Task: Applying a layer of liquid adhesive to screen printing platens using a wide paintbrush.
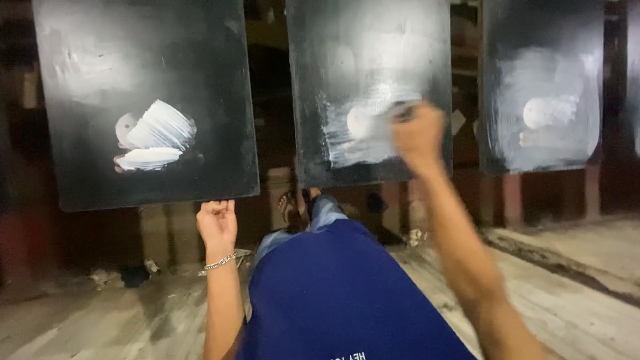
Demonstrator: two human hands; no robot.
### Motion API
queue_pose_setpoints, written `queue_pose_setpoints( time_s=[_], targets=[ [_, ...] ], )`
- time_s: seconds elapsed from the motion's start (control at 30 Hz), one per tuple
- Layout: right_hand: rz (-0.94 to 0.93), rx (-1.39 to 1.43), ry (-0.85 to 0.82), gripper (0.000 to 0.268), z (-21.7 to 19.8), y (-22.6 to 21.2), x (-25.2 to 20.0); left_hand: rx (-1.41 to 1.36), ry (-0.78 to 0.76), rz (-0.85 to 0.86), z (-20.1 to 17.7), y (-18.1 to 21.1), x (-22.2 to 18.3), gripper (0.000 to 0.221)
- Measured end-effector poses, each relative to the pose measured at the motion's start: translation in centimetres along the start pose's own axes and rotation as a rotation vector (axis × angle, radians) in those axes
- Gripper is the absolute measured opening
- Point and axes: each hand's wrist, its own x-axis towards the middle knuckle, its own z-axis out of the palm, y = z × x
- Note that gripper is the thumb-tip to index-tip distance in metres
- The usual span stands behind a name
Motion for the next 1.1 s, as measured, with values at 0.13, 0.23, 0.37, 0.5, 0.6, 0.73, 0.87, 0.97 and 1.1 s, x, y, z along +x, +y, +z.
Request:
queue_pose_setpoints(
  time_s=[0.13, 0.23, 0.37, 0.5, 0.6, 0.73, 0.87, 0.97, 1.1],
  targets=[
    [-0.174, 0.134, -0.026, 0.016, 9.4, -1.1, 2.2, 0.055, 0.031, 0.014, 0.5, -0.2, -0.9, 0.031],
    [0.290, 0.558, -0.127, 0.023, 6.0, 0.7, 7.0, 0.044, 0.035, 0.013, -0.4, -0.6, 0.0, 0.028],
    [-0.028, -0.075, 0.144, 0.035, -0.5, 8.4, 13.8, 0.042, 0.078, 0.066, 1.7, -0.4, -1.6, 0.030],
    [0.037, -0.065, -0.052, 0.015, 1.2, 2.9, 14.7, 0.081, 0.176, 0.130, 3.5, -0.1, -3.5, 0.026],
    [-0.249, 0.179, -0.111, 0.021, 9.2, -3.9, 11.8, 0.034, 0.155, 0.129, 3.1, -0.4, -2.6, 0.022],
    [0.167, 0.570, -0.315, 0.009, 10.1, -2.4, 13.7, 0.043, 0.167, 0.123, 4.4, 0.0, -3.4, 0.024],
    [-0.007, 0.038, 0.080, 0.009, 5.6, 12.0, 18.6, 0.105, 0.193, 0.131, 2.0, -0.8, -3.3, 0.021],
    [-0.172, -0.225, 0.121, 0.011, 1.2, 12.1, 19.9, 0.095, 0.197, 0.171, 2.9, -0.3, -2.8, 0.019],
    [-0.125, -0.111, -0.181, 0.035, 4.2, 4.3, 16.2, 0.142, 0.181, 0.192, 2.5, -1.3, -2.2, 0.029]
  ],
)
